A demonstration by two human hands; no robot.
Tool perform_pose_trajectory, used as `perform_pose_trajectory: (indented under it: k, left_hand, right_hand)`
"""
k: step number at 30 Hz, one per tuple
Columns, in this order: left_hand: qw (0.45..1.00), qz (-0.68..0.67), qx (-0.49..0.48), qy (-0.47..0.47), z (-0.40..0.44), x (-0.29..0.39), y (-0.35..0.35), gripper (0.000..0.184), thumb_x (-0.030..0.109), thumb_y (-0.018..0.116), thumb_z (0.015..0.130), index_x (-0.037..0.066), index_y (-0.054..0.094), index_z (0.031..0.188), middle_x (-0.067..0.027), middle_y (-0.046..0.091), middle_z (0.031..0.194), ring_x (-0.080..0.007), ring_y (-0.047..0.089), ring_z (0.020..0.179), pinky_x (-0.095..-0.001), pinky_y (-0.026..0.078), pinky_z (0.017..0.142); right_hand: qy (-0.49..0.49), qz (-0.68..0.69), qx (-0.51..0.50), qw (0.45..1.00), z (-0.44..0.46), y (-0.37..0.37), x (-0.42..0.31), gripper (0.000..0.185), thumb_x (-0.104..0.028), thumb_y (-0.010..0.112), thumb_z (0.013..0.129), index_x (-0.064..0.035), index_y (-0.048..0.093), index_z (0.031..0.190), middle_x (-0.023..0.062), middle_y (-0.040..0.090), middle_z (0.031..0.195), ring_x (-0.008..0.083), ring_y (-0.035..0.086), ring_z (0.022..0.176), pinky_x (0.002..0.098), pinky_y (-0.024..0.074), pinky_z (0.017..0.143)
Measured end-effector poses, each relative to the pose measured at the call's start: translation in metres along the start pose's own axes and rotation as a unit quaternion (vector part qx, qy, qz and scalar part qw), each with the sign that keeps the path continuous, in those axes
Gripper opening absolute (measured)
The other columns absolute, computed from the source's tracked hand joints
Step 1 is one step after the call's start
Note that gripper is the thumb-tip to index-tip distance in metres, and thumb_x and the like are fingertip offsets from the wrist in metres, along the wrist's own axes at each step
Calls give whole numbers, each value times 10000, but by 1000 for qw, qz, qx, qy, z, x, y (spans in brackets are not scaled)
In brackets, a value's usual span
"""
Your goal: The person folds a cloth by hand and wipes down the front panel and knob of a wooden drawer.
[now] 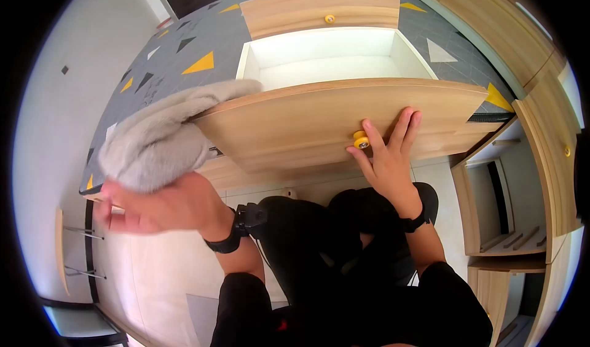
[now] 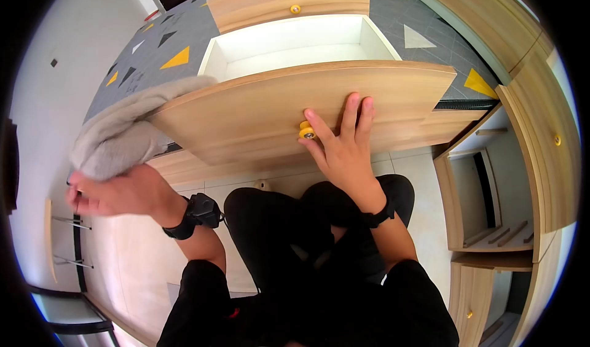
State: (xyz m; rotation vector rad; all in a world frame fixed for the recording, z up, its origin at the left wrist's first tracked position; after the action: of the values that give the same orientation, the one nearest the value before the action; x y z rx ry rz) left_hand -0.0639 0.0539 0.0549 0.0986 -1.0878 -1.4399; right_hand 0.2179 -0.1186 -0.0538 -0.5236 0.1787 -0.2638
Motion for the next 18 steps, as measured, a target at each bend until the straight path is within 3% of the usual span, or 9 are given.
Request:
perform_pose_trajectory:
  k: [3, 6, 8, 12, 13, 14, 15, 17, 18]
  left_hand:
    - [987, -102, 7, 128, -11, 42, -10, 426, 315, 619, 844, 67, 447, 1144, -98, 515, 1150, -243, 514, 1045, -416, 452, 895]
    - [840, -453, -80, -288, -70, 4, 19, 168, 211, 572, 880, 91, 497, 970, -97, 561, 946, -238, 574, 797, -301, 468, 614]
    - [824, -368, -235, -362, -113, 7, 10, 145, 194, 567, 883, 85, 503, 954, -95, 562, 900, -230, 567, 757, -295, 458, 596]
    - [798, -146, -505, -294, -185, 3, -49, 104, 160, 558, 890, 73, 514, 923, -89, 565, 808, -214, 552, 678, -283, 437, 561]
    - [795, -119, -530, -269, -195, 2, -55, 94, 152, 556, 891, 70, 517, 915, -87, 565, 785, -211, 548, 658, -280, 431, 552]
    - [801, -109, -537, -243, -204, 0, -59, 85, 143, 553, 893, 67, 519, 907, -86, 566, 762, -207, 544, 638, -277, 426, 543]
    - [801, -110, -539, -237, -211, 7, -51, 85, 143, 553, 893, 67, 519, 907, -86, 566, 762, -207, 544, 638, -277, 426, 543]
    - [850, -261, -413, -197, -197, 34, -42, 67, 47, 543, 885, 45, 516, 947, -89, 539, 644, -171, 505, 572, -259, 404, 532]
    - [837, -239, -474, -129, -203, 40, -44, 251, -41, 549, 860, 44, 444, 1071, -77, 543, 668, -142, 485, 568, -246, 397, 537]
  right_hand:
    - [14, -4, -12, 1000, 4, 7, 0, 613, -304, 694, 793, -304, 425, 1343, 279, 26, 1479, 524, -4, 1332, 609, 233, 1009]
    - [9, -6, 29, 1000, 8, 0, -4, 589, -318, 693, 792, -231, 455, 1324, 281, 138, 1452, 468, 152, 1325, 593, 213, 1027]
    - [37, 36, 81, 995, -6, -17, -6, 617, -278, 705, 785, -169, 436, 1330, 232, 311, 1380, 391, 451, 1152, 527, 339, 981]
    - [105, 349, 97, 926, -30, -17, -37, 611, -223, 678, 812, -119, 396, 1344, 178, 514, 1177, 263, 599, 864, 400, 469, 846]
    - [312, 575, -7, 756, -45, 26, -18, 607, -211, 657, 828, -120, 372, 1357, 165, 558, 1086, 241, 606, 814, 362, 487, 778]
    - [475, 725, -110, 486, -73, 65, -36, 604, -200, 635, 844, -121, 348, 1370, 152, 602, 996, 218, 612, 764, 324, 505, 710]
    - [471, 728, -107, 486, -82, 67, -37, 604, -200, 635, 844, -121, 348, 1370, 152, 602, 996, 218, 612, 764, 324, 505, 710]
    - [240, 499, -175, 814, -75, 51, -43, 567, -206, 604, 863, -115, 361, 1367, 131, 624, 890, 205, 608, 784, 323, 497, 725]
    - [216, 362, -281, 862, -51, 26, -53, 526, -162, 609, 850, -79, 421, 1334, 108, 632, 965, 212, 616, 842, 334, 490, 776]
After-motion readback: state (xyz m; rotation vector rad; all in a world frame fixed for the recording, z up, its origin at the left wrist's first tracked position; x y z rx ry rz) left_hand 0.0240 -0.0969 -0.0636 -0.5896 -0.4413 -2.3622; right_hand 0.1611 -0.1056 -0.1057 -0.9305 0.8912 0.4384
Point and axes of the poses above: each hand's wrist, its own z-axis towards the middle knuckle, its own y-axis out of the palm, x = y × z, the point moved 10 cm from there along z, towards the middle knuckle
